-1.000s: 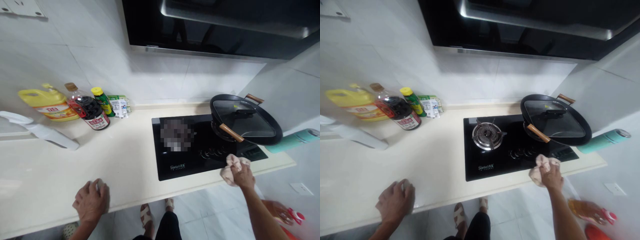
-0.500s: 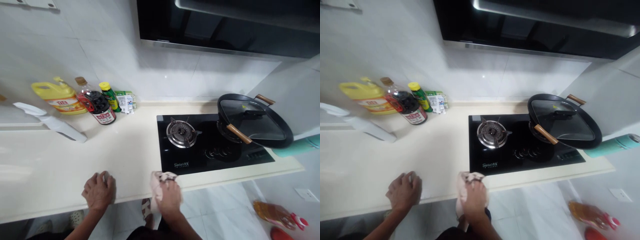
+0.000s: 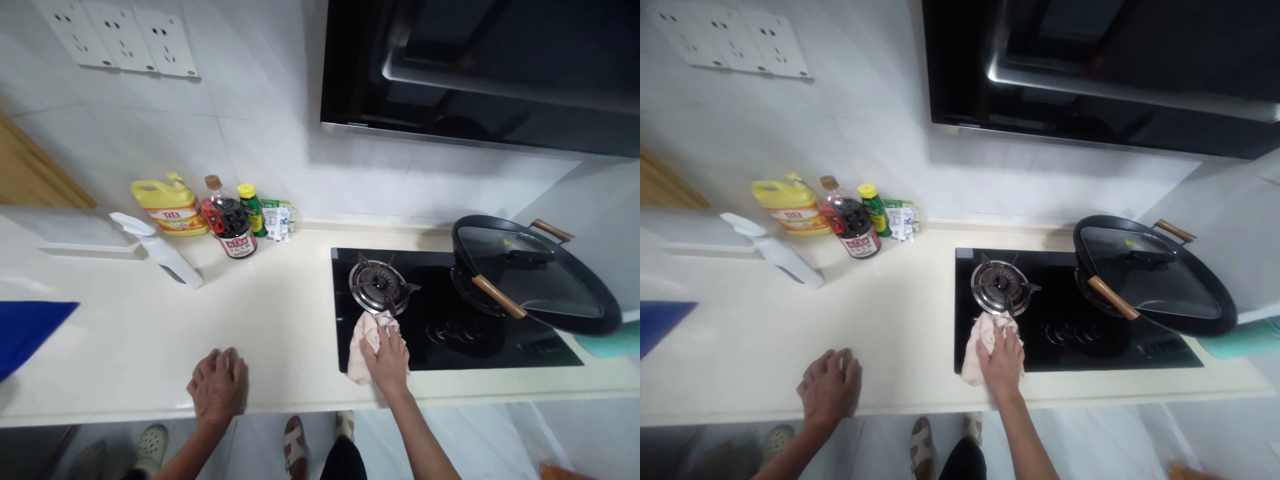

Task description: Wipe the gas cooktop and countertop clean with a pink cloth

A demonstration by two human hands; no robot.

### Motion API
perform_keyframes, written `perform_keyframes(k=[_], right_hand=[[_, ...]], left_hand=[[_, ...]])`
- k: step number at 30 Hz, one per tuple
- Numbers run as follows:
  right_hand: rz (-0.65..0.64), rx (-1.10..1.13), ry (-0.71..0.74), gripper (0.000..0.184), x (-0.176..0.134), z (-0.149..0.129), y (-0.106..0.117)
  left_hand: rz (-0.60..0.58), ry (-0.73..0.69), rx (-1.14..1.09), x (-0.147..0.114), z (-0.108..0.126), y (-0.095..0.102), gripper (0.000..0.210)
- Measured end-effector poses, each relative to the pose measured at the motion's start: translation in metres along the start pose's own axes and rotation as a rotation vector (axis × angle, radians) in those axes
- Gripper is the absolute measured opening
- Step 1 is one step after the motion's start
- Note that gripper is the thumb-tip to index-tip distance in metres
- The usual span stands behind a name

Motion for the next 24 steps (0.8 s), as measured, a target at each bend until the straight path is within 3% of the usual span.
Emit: perform_keyframes(k=[3,9,12,16,18,20,23,24], right_hand=[[-0.034,-0.104,0.008,0.069,0.009,-0.013,-0.023],[-0.185,-0.081,0.133,0.065,0.014,-0.093,-0.058],[-0.322,0.019,0.205,0.064,0.011,-0.129,-0.073],[-0.536,0.338,0.373,0.067,-0.003,-0.163,-0.083],[-0.532,0.508,0.438,0.062,-0.004,-0.158,-0.073],[-0.354,0.583,0.414,0.043,0.006,-0.126,-0.051],[0.037,0.441,0.297,0.033,0.024,-0.047,-0.012],[0.106,0.349,0.285,0.033,0.026,-0.023,-0.004]], left_hand=[[0.000,0.004,0.011,0.000,0.000,0.000,0.051],[-0.013,0.019,0.032,-0.001,0.001,-0.001,0.052],[-0.015,0.021,0.013,0.001,-0.002,0.000,0.053],[0.019,0.018,-0.027,0.005,-0.010,-0.001,0.050],[0.072,-0.018,-0.070,0.001,-0.004,-0.002,0.048],[0.142,-0.142,-0.134,-0.011,0.021,-0.003,0.045],[0.190,-0.460,-0.193,-0.046,0.092,-0.013,0.046],[0.187,-0.553,-0.187,-0.058,0.118,-0.019,0.049]])
Point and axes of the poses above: each hand's wrist, its own x-axis towards the middle knuckle, its own y-axis out of the back of the hand, z = x × y, the point moved 9 cm from there along x, towards the middle knuckle, and after that the axes turned 1 degree about -x, right-handed, at the moved point
